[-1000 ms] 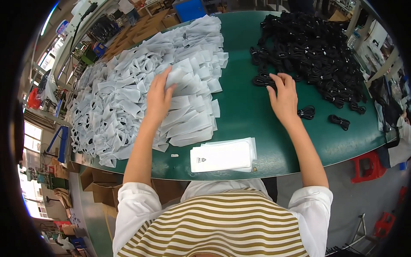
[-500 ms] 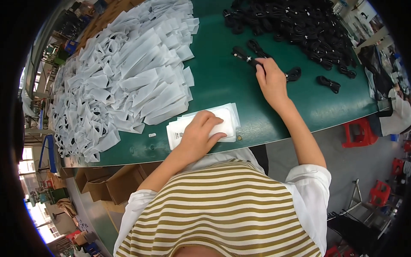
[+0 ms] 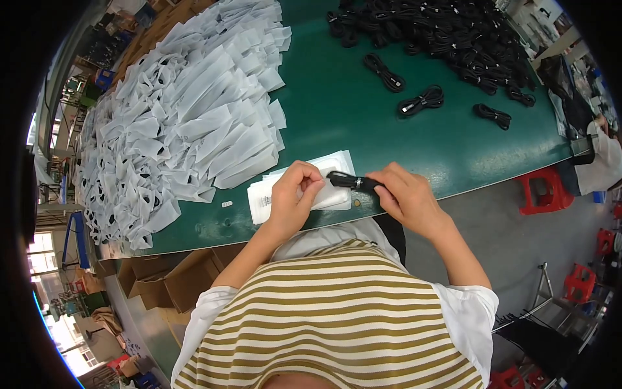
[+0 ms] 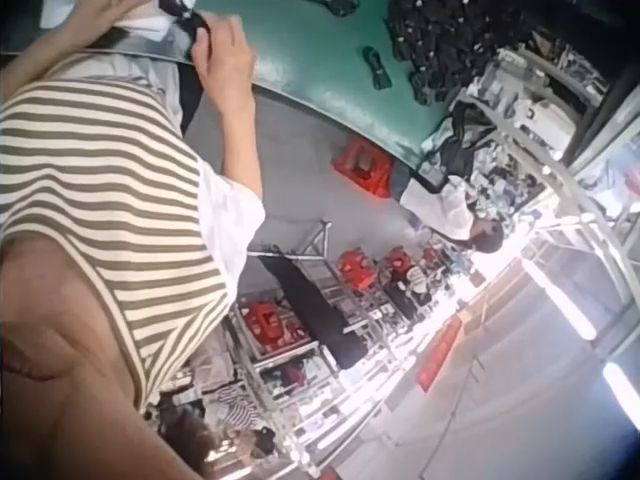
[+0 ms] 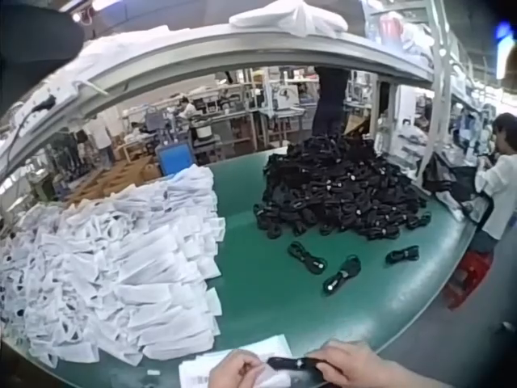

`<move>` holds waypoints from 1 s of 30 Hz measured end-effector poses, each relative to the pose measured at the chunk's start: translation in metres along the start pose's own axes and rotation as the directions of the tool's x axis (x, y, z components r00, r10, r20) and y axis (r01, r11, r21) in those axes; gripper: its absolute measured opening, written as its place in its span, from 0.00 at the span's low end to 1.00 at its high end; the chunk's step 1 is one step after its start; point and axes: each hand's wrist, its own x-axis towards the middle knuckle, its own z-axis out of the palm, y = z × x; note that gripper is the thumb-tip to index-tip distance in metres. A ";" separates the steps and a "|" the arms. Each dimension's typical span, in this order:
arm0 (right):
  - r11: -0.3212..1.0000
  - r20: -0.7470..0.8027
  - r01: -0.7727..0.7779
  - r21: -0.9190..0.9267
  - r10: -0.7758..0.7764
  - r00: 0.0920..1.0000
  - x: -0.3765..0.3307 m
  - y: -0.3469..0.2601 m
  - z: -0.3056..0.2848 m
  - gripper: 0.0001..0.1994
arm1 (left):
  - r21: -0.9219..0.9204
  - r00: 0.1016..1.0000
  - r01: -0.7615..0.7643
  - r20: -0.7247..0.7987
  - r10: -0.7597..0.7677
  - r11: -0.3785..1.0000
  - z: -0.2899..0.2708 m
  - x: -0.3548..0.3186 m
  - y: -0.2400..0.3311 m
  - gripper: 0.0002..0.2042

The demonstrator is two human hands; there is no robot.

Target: Manually inserting black electronic cables or components into white protective sleeves at an assembly line workstation.

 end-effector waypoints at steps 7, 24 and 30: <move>0.863 0.259 -0.311 0.398 0.219 0.941 0.010 -0.002 0.009 0.12 | 0.208 0.921 -0.388 0.115 0.371 0.898 -0.004 0.007 0.004 0.08; 0.658 -0.278 -0.183 -0.730 -0.042 0.960 0.051 0.113 -0.034 0.22 | 0.197 0.909 -0.085 -0.387 0.157 0.977 -0.046 0.121 0.025 0.05; 0.857 -0.321 -0.297 -0.422 0.165 0.933 0.033 0.091 -0.022 0.22 | 0.613 0.814 -0.330 -0.200 0.545 0.718 -0.017 0.118 -0.010 0.09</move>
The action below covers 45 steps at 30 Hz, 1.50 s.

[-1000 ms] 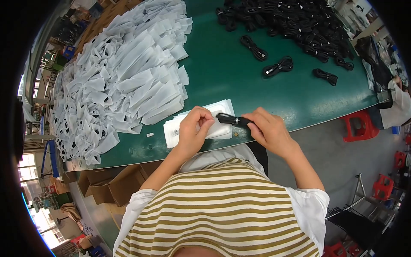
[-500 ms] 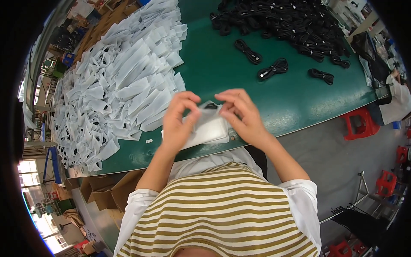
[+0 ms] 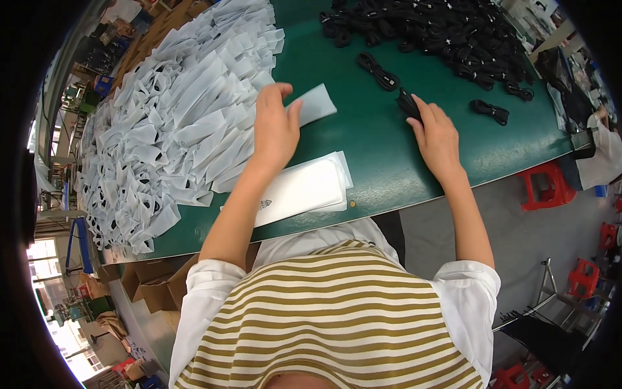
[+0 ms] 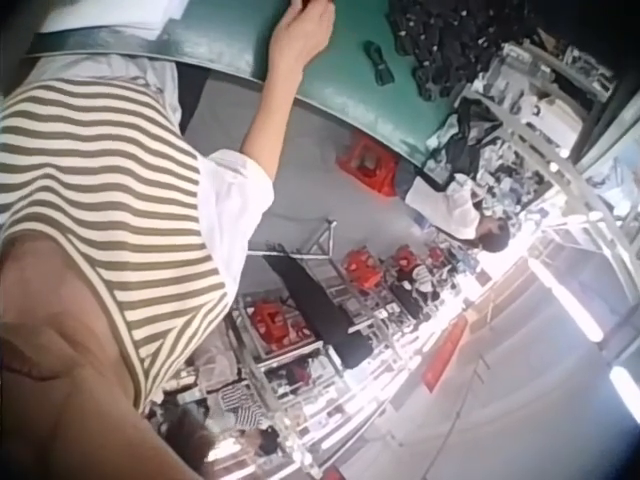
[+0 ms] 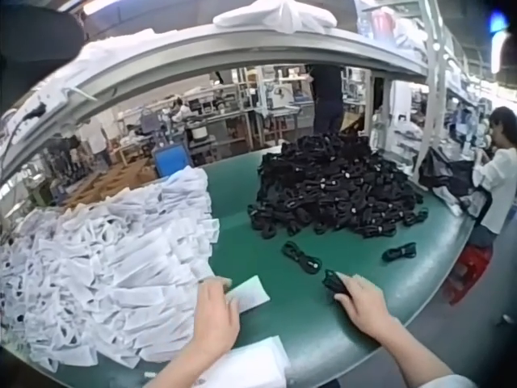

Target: Manually inserting black electronic cables or components into white protective sleeves at an assembly line workstation.

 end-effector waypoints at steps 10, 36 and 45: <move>0.846 0.046 0.146 0.512 -0.197 0.979 -0.036 -0.064 -0.014 0.21 | -0.136 0.872 0.140 0.487 -0.057 0.981 -0.040 -0.093 0.056 0.09; 0.704 0.126 0.051 0.708 -0.197 0.972 -0.037 -0.097 -0.012 0.13 | -0.401 0.938 0.094 0.344 0.054 0.911 -0.044 -0.056 0.060 0.08; 0.523 -0.160 0.389 0.758 -0.429 0.889 -0.014 -0.090 0.002 0.17 | -0.440 0.903 0.331 0.405 -0.145 0.835 -0.052 -0.028 0.045 0.04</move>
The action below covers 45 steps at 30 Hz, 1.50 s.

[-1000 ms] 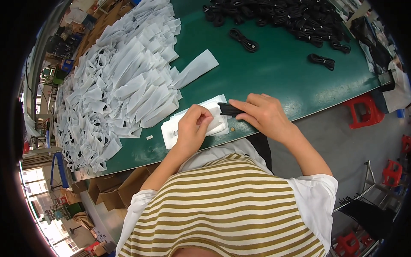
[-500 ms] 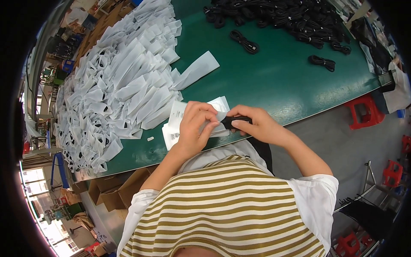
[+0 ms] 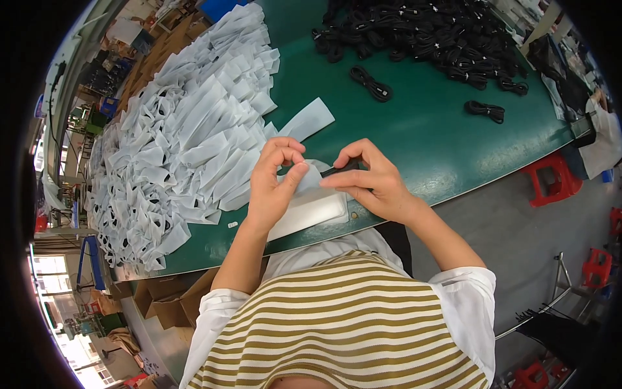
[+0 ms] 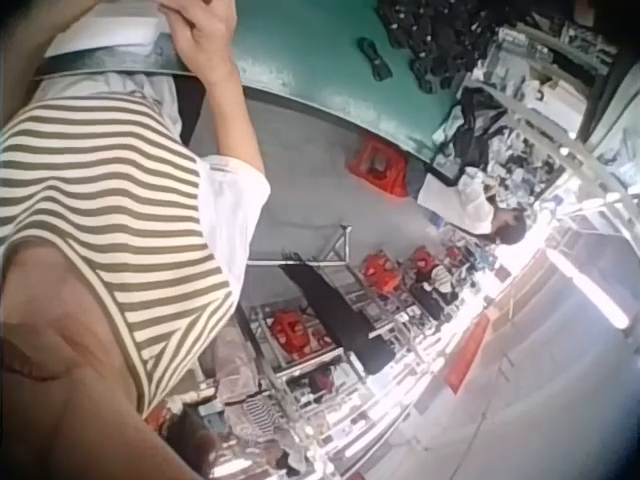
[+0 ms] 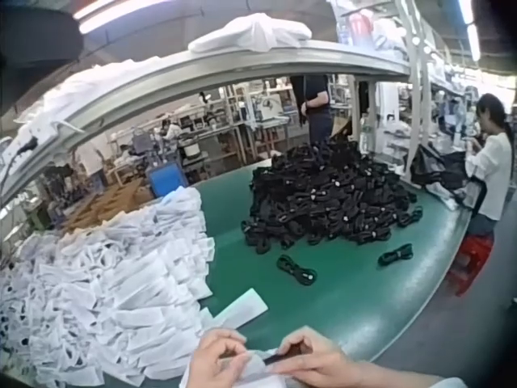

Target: Manually inserting black electronic cables or components into white protective sleeves at an assembly line workstation.

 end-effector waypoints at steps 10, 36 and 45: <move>0.960 -0.221 -0.250 -0.125 0.219 0.950 0.036 0.009 0.002 0.19 | -0.498 0.954 0.180 -0.120 -0.273 0.848 -0.005 0.019 -0.005 0.05; 0.852 0.001 -0.499 -0.158 0.506 0.863 -0.025 -0.030 -0.035 0.11 | 0.111 0.992 0.123 -0.019 -0.122 0.986 0.034 -0.060 -0.015 0.04; 0.672 0.221 -0.736 0.084 0.708 0.671 -0.029 -0.022 -0.031 0.13 | -0.038 0.999 -0.040 -0.004 0.039 0.998 0.033 -0.053 -0.011 0.05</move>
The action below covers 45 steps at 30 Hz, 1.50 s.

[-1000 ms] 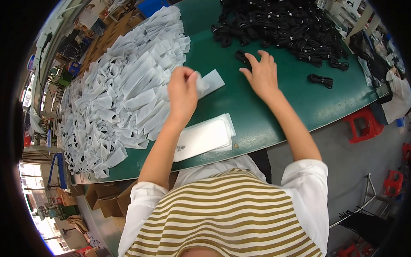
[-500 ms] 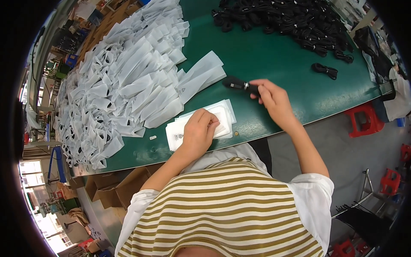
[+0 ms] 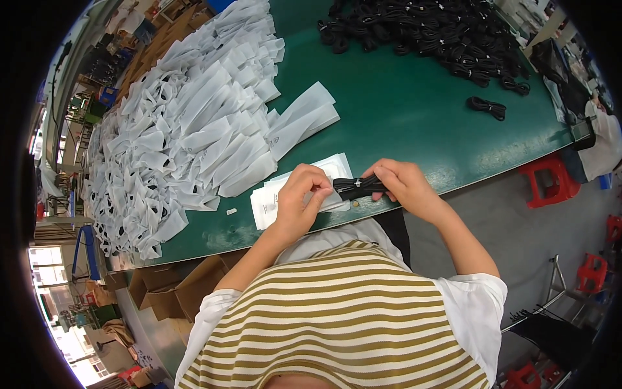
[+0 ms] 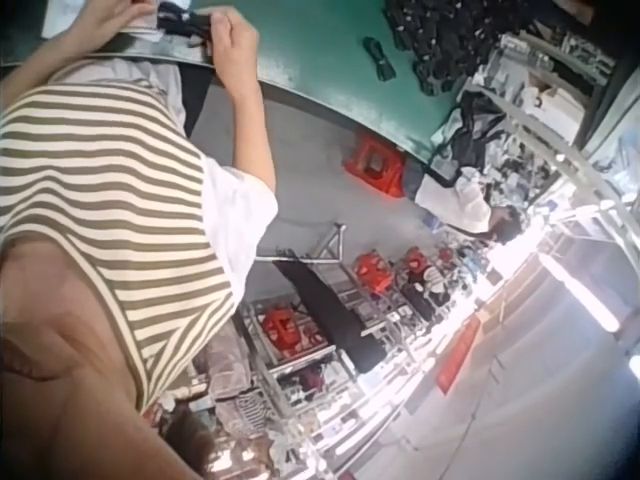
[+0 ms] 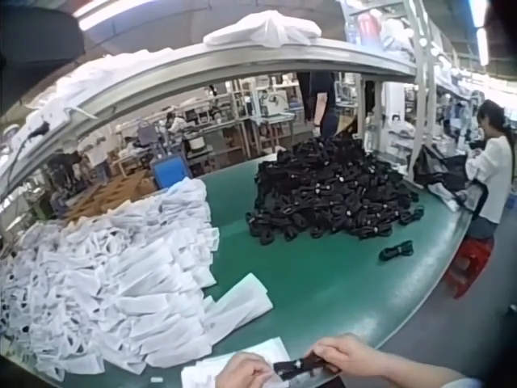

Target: Manually inserting black electronic cables or components into white protective sleeves at an assembly line workstation.

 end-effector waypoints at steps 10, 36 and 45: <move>0.476 0.208 -0.427 0.769 0.446 0.871 -0.005 -0.002 0.018 0.17 | 0.129 0.977 -0.206 0.084 0.197 0.970 -0.020 0.013 0.002 0.05; 0.709 -0.389 0.546 -0.446 -0.703 0.595 0.058 -0.039 0.053 0.08 | -0.529 0.984 0.173 0.055 -0.170 0.831 -0.023 0.068 0.015 0.06; 0.749 -0.422 0.399 0.528 -0.176 0.889 0.111 -0.037 0.043 0.11 | 0.103 0.950 0.269 0.138 -0.281 0.958 -0.045 0.091 -0.008 0.25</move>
